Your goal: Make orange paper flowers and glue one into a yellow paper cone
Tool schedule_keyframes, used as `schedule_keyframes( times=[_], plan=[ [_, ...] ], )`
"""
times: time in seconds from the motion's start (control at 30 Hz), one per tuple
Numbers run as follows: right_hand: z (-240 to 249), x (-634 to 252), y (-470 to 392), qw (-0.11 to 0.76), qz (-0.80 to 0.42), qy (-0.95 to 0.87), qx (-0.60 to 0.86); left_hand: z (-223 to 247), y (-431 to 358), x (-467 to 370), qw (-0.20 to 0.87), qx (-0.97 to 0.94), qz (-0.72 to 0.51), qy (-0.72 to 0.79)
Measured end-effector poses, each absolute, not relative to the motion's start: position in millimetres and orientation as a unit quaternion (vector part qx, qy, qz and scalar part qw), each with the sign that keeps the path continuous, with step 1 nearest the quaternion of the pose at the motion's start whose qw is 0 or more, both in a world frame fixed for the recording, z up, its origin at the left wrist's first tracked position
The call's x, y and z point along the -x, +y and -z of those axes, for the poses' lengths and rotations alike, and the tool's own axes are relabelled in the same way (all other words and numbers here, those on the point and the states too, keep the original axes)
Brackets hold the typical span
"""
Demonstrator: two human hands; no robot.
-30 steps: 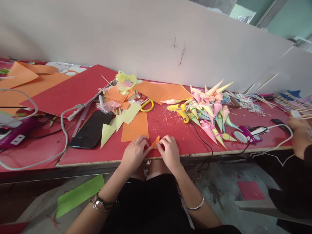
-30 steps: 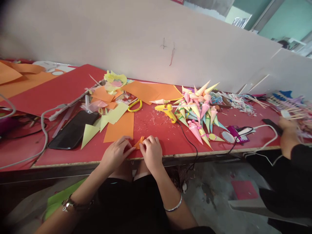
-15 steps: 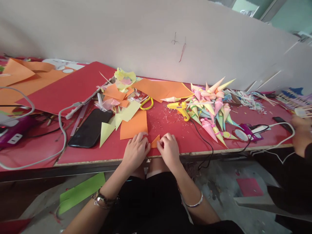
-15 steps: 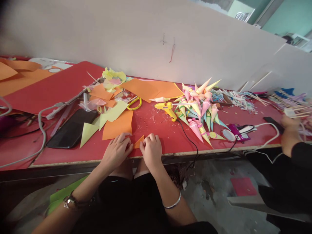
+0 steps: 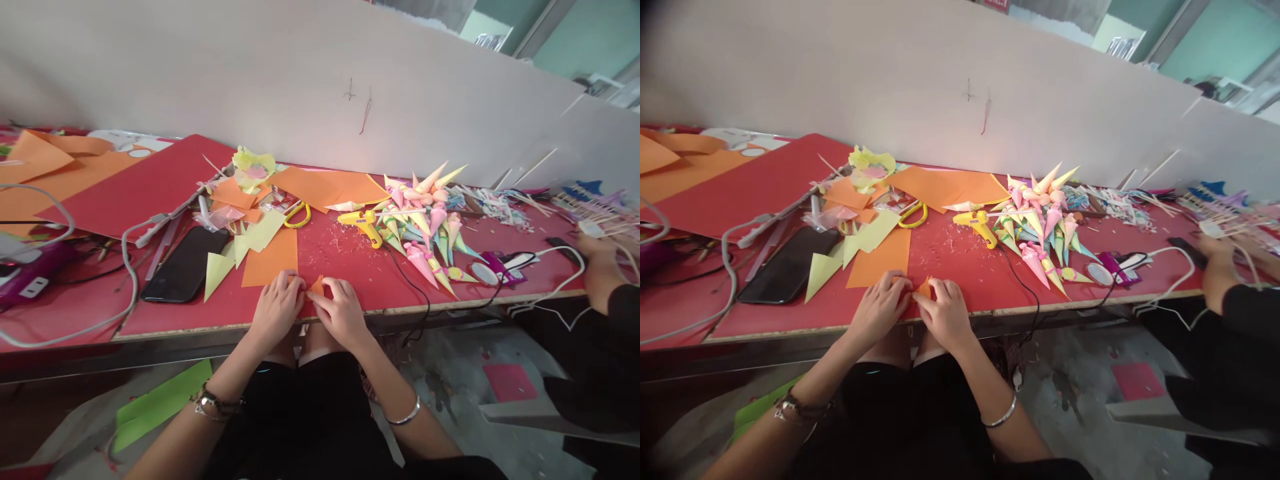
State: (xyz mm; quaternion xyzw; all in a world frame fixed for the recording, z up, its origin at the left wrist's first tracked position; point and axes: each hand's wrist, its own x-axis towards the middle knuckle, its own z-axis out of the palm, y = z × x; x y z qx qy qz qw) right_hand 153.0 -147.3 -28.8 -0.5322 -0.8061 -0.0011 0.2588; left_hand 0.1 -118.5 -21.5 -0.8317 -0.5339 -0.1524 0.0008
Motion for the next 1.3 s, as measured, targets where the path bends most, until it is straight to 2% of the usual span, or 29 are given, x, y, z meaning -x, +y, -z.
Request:
schedule_keyframes(
  times=[0.23,0.93,1.03,1.13,1.2,1.3],
  plan=[
    [24.2,-152.0,-156.5,0.192,-0.001,-0.793,0.578,19.1,-119.0,1.8,-0.035,0.83,0.15,-0.536],
    [23.7,-137.5,-141.0,0.179,0.033,-0.758,0.626,21.2,-111.9,16.9,-0.149,0.848,0.149,-0.487],
    [25.0,-139.8,-138.0,0.187,0.029,-0.748,0.637,21.9,-114.4,18.6,-0.119,0.849,0.182,-0.482],
    [25.0,-141.9,-132.7,0.19,0.02,-0.742,0.643,21.6,-116.7,21.2,-0.033,0.825,0.207,-0.525],
    [23.5,-142.0,-129.4,0.2,0.016,-0.73,0.653,22.1,-117.2,23.6,0.018,0.81,0.199,-0.551],
    [19.7,-140.6,-125.7,0.228,0.02,-0.735,0.639,24.6,-118.8,28.0,0.037,0.81,0.159,-0.563]
  ],
)
